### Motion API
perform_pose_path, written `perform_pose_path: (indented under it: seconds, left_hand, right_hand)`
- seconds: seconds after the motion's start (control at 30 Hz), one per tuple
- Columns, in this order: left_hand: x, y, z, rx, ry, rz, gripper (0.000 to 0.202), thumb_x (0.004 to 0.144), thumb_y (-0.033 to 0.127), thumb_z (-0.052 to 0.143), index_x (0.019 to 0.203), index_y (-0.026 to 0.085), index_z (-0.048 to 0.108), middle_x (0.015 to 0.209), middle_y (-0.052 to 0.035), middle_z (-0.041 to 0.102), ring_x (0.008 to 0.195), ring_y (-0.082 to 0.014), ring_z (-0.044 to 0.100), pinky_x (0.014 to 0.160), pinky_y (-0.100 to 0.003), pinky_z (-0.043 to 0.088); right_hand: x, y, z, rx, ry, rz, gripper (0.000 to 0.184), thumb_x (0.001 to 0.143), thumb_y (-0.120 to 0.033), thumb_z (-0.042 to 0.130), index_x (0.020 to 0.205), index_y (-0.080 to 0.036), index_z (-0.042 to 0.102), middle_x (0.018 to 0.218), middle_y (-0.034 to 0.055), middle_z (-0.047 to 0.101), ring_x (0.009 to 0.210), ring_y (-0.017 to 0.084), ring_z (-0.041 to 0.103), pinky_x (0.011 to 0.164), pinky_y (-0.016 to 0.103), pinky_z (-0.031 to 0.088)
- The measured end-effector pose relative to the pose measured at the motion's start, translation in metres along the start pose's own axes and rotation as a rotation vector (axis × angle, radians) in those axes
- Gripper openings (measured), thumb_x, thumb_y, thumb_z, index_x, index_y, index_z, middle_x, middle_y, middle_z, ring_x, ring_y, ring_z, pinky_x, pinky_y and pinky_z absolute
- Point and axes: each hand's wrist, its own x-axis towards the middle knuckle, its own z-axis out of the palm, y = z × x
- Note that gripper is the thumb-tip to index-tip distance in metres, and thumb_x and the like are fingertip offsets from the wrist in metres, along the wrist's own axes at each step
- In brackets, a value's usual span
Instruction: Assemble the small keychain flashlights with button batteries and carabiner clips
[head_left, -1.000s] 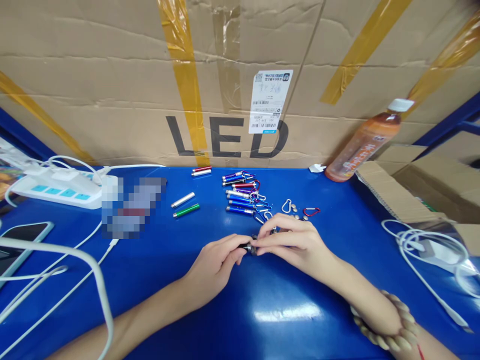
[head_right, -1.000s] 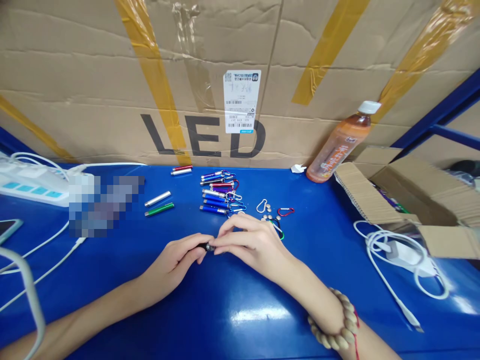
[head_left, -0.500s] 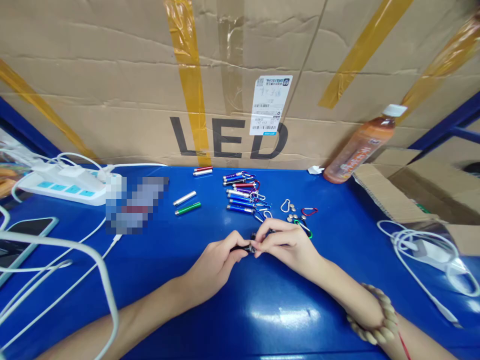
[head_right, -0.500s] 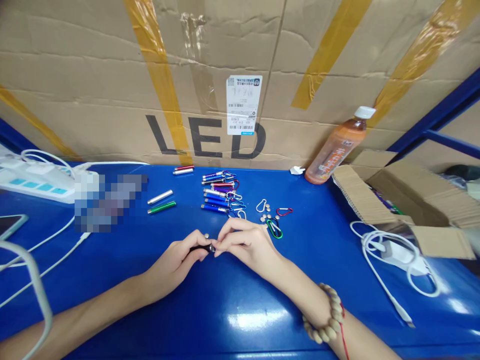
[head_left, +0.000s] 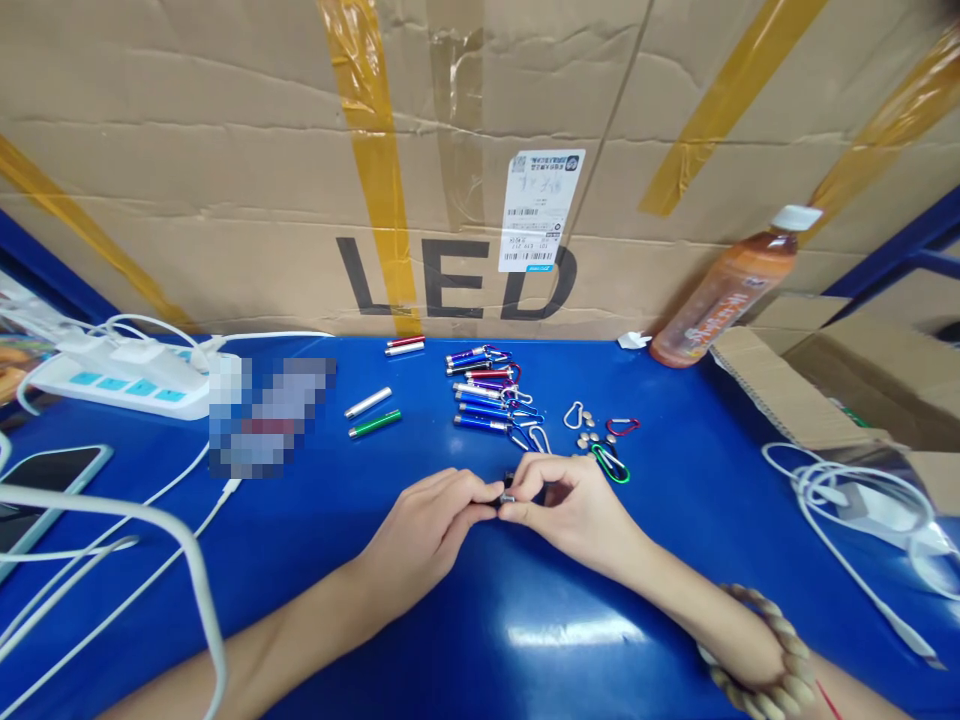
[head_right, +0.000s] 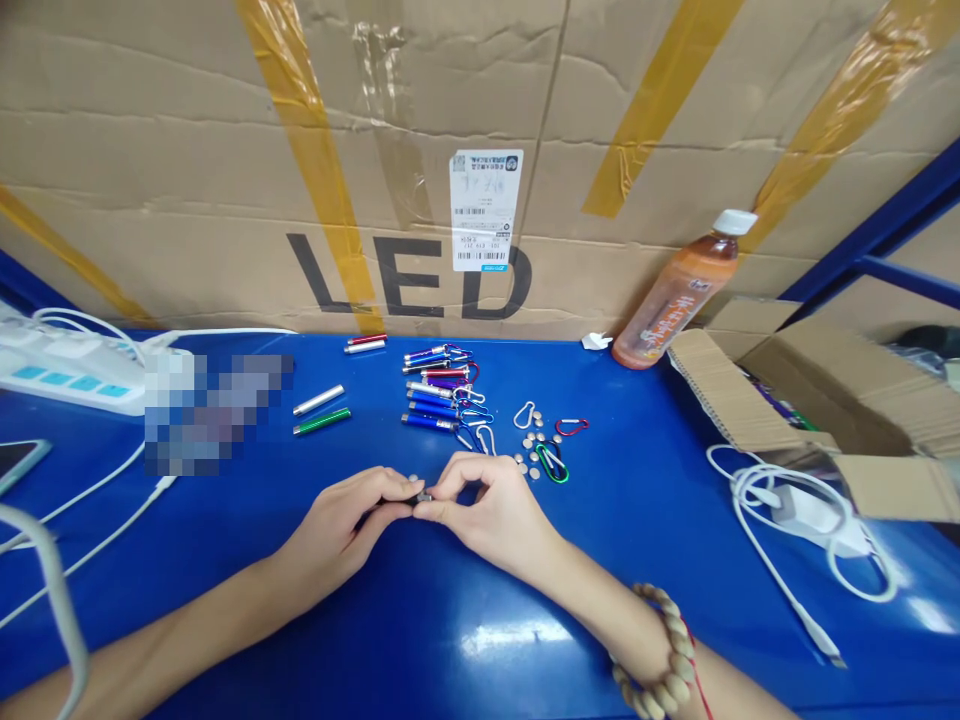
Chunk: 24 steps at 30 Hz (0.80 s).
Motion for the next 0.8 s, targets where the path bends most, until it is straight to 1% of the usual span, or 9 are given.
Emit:
perform_pose_path:
  seconds: [0.1,0.2,0.27,0.33,0.37,0.43,0.5,0.6,0.8]
  left_hand:
    - [0.004,0.002,-0.005,0.031,-0.054,-0.024,0.024,0.090,0.018,0.039,0.105,0.024,0.056,0.088,0.0006,0.065,0.079,-0.0118,0.059,0.073,-0.023,0.045]
    - [0.007,0.004,-0.008,-0.005,-0.048,-0.082,0.025,0.090,0.017,0.038,0.104,0.024,0.058,0.087,0.0015,0.065,0.078,-0.0108,0.058,0.073,-0.020,0.044]
    - [0.008,0.005,-0.009,-0.054,-0.030,-0.146,0.024,0.090,0.017,0.040,0.102,0.022,0.059,0.090,0.0011,0.065,0.079,-0.0103,0.059,0.074,-0.018,0.044]
    - [0.009,0.006,-0.008,-0.096,-0.021,-0.204,0.023,0.089,0.018,0.041,0.101,0.021,0.060,0.091,0.0004,0.066,0.077,-0.0102,0.059,0.073,-0.018,0.044]
    - [0.009,0.006,-0.008,-0.114,-0.025,-0.227,0.023,0.088,0.018,0.041,0.101,0.020,0.060,0.090,0.0002,0.066,0.074,-0.0101,0.059,0.071,-0.017,0.044]
    - [0.009,0.006,-0.007,-0.140,-0.050,-0.257,0.023,0.087,0.018,0.041,0.100,0.019,0.060,0.084,0.0006,0.066,0.068,-0.0098,0.058,0.066,-0.017,0.045]
    - [0.009,0.006,-0.006,-0.156,-0.088,-0.271,0.024,0.087,0.017,0.040,0.100,0.018,0.060,0.075,0.0018,0.064,0.064,-0.0095,0.057,0.062,-0.017,0.044]
    - [0.007,0.008,-0.006,-0.181,-0.137,-0.271,0.025,0.087,0.015,0.039,0.099,0.020,0.060,0.069,0.0037,0.060,0.063,-0.0089,0.056,0.061,-0.017,0.042]
    - [0.001,0.018,-0.008,-0.229,-0.176,-0.156,0.021,0.088,0.014,0.041,0.096,0.022,0.057,0.083,0.0029,0.065,0.073,-0.0084,0.059,0.070,-0.017,0.043]
  right_hand:
    - [0.001,-0.003,-0.003,-0.028,0.020,0.012,0.023,0.071,-0.029,0.069,0.056,-0.015,0.058,0.060,0.0009,0.061,0.056,0.010,0.056,0.052,0.021,0.044]
    - [0.003,-0.006,-0.009,-0.097,-0.033,-0.025,0.014,0.073,-0.024,0.068,0.063,-0.015,0.064,0.064,0.0020,0.064,0.057,0.010,0.057,0.047,0.019,0.042]
    - [0.004,-0.007,-0.014,-0.185,-0.034,-0.080,0.007,0.071,-0.023,0.070,0.073,-0.016,0.069,0.068,0.0021,0.065,0.056,0.009,0.056,0.042,0.017,0.040]
    - [0.004,-0.007,-0.017,-0.248,-0.001,-0.163,0.017,0.069,-0.023,0.072,0.086,-0.018,0.070,0.075,0.0022,0.066,0.056,0.008,0.056,0.041,0.016,0.041]
    - [0.004,-0.006,-0.018,-0.258,0.008,-0.218,0.020,0.070,-0.022,0.072,0.089,-0.018,0.070,0.078,0.0026,0.066,0.058,0.008,0.057,0.045,0.016,0.045]
    - [0.004,-0.004,-0.020,-0.258,-0.014,-0.313,0.015,0.073,-0.018,0.069,0.088,-0.018,0.071,0.082,0.0034,0.066,0.065,0.009,0.061,0.056,0.018,0.050]
    - [0.004,-0.001,-0.021,-0.256,-0.062,-0.365,0.007,0.077,-0.016,0.065,0.080,-0.018,0.072,0.081,0.0031,0.066,0.070,0.010,0.063,0.064,0.020,0.051]
    - [0.002,0.002,-0.022,-0.245,-0.113,-0.375,0.011,0.080,-0.016,0.062,0.075,-0.018,0.071,0.079,0.0019,0.064,0.067,0.008,0.062,0.061,0.018,0.051]
    - [-0.006,-0.004,-0.026,-0.262,-0.175,-0.471,0.011,0.079,-0.012,0.062,0.075,-0.019,0.070,0.076,0.0008,0.063,0.060,0.006,0.059,0.054,0.017,0.047]
